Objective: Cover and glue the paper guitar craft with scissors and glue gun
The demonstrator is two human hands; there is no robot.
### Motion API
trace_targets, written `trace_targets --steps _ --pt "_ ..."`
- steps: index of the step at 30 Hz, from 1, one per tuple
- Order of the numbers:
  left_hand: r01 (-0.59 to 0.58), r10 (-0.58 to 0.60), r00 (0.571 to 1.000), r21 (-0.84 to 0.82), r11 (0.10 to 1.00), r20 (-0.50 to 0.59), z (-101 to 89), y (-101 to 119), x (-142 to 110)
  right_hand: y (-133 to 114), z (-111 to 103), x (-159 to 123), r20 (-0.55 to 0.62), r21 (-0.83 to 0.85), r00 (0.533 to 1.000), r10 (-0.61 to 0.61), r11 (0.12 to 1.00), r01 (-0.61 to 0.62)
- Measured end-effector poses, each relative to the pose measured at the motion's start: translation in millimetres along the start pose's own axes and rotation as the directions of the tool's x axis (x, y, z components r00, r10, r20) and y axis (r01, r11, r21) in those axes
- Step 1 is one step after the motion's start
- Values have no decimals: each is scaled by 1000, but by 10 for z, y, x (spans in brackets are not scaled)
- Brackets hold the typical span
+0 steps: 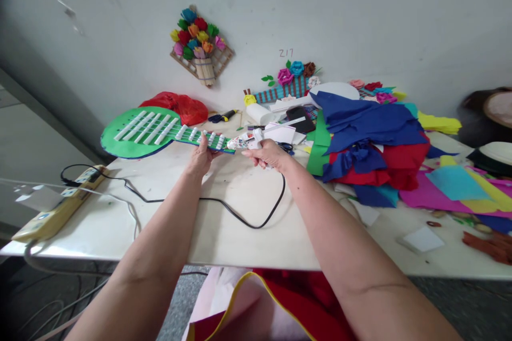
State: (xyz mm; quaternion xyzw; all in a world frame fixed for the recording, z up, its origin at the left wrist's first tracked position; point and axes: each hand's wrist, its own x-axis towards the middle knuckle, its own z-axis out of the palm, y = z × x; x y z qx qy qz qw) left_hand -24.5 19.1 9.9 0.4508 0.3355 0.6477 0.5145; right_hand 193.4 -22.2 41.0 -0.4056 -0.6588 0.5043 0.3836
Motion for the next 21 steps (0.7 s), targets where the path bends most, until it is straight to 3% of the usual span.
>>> trace_targets --steps 21 --pt "-5 6 999 -18 1000 45 1 12 -10 27 20 6 -19 24 1000 -16 1000 16"
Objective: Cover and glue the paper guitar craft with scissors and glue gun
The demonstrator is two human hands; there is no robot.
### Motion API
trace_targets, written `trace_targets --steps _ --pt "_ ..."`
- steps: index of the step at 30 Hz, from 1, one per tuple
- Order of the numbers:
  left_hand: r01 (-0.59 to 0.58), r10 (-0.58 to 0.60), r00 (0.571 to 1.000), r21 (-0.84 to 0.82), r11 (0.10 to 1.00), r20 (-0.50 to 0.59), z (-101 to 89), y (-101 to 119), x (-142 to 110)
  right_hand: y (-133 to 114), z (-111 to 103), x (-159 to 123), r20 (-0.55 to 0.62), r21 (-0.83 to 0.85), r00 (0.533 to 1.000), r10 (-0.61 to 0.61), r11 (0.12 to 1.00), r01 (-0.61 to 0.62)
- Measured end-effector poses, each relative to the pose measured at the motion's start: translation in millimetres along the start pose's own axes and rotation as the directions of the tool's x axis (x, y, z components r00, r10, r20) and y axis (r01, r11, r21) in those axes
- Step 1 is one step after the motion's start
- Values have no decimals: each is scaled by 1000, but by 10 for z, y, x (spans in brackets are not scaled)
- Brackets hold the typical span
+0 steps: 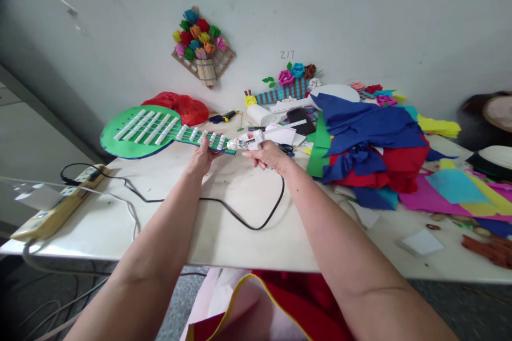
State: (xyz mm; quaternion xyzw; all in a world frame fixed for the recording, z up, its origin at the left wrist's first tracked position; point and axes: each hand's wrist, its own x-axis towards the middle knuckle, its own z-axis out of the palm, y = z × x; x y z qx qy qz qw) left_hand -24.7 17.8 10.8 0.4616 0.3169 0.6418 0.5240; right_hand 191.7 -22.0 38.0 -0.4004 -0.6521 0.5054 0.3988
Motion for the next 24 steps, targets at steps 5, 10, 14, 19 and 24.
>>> trace_targets --steps 5,10,14,19,24 --pt "2 -2 1000 10 1000 -10 6 6 -1 -39 -9 -19 -2 -45 1000 6 999 -6" --pt "-11 11 1000 22 1000 5 10 7 -7 -85 -6 -29 -19 -87 1000 6 996 -8" --pt "0 0 1000 41 999 1 10 8 -9 -90 -22 -36 -28 -98 1000 0 995 -3" --pt "-12 11 1000 38 999 9 -12 -5 5 -89 -57 -43 -28 -68 999 -28 997 26" --pt "-14 14 1000 35 999 17 -38 -30 23 -88 -52 -46 -3 -35 999 -44 998 44"
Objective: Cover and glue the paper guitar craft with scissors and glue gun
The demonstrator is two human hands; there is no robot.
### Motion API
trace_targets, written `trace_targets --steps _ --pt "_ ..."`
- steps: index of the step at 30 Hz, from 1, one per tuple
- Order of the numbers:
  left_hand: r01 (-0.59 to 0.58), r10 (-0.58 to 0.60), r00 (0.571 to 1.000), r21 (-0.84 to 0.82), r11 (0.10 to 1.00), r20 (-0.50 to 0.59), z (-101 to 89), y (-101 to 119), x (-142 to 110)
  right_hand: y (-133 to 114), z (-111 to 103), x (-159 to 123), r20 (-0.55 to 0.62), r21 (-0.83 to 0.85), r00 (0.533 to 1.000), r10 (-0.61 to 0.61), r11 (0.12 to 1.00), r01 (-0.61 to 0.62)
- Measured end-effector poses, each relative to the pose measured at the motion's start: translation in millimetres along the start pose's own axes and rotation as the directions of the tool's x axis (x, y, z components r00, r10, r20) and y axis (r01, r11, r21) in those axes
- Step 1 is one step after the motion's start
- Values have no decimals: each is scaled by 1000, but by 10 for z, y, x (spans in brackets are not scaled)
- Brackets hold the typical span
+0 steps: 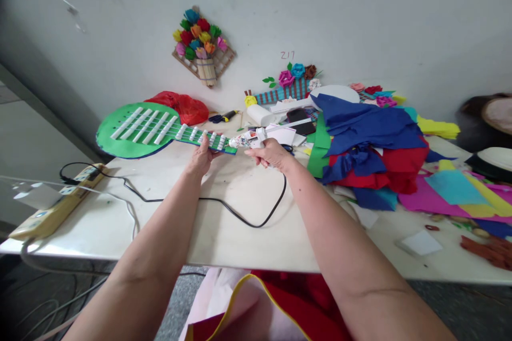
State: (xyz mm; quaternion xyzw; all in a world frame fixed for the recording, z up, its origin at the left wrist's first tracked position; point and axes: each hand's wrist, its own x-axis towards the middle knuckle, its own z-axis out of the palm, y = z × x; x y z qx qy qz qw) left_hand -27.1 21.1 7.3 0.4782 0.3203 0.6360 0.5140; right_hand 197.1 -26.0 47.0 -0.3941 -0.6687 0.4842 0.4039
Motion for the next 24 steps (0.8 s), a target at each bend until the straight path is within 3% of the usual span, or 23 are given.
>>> trace_targets --steps 15,24 --pt "3 -3 1000 35 999 -9 24 9 -15 50 47 27 20 -15 1000 24 1000 -24" --pt "8 -8 1000 27 1000 -10 36 24 -29 79 15 43 -1 -106 1000 14 994 -14"
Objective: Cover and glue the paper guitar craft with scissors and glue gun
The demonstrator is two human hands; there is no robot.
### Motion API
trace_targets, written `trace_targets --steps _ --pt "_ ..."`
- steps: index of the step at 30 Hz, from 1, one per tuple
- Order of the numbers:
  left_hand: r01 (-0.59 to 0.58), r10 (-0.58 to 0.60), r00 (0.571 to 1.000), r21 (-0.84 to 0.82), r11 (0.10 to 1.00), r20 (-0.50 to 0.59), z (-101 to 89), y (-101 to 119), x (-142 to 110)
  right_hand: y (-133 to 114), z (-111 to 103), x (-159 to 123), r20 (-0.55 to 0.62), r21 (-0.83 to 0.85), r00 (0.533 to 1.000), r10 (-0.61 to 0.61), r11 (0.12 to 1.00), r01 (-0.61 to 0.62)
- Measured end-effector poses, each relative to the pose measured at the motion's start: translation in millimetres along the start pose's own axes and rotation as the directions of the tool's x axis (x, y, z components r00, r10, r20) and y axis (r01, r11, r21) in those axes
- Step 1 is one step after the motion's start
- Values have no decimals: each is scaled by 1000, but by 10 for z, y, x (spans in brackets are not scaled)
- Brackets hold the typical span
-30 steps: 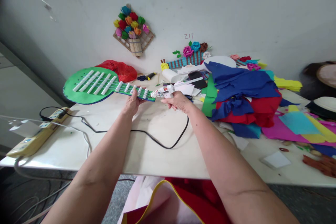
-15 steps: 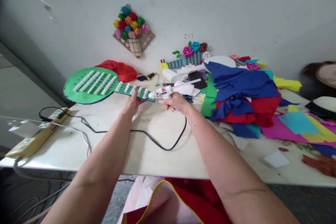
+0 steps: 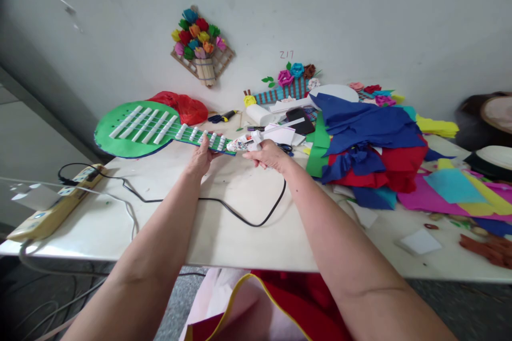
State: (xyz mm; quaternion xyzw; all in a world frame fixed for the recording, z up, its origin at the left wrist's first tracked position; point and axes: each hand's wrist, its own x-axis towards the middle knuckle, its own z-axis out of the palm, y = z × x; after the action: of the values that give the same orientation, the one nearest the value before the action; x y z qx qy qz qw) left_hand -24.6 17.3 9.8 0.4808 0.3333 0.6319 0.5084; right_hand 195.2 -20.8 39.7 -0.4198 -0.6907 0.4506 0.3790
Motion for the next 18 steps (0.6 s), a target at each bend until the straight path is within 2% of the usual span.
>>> trace_targets --steps 8,15,18 --pt "-4 4 1000 -22 1000 -1 -9 -8 9 -56 -2 -26 -29 3 999 21 1000 -21" --pt "-18 19 1000 -42 999 9 -9 4 -4 -41 -24 -30 -19 104 999 -47 993 49" --pt "-22 22 1000 -42 999 2 -5 6 -7 -64 -8 -36 -14 113 999 -38 993 40"
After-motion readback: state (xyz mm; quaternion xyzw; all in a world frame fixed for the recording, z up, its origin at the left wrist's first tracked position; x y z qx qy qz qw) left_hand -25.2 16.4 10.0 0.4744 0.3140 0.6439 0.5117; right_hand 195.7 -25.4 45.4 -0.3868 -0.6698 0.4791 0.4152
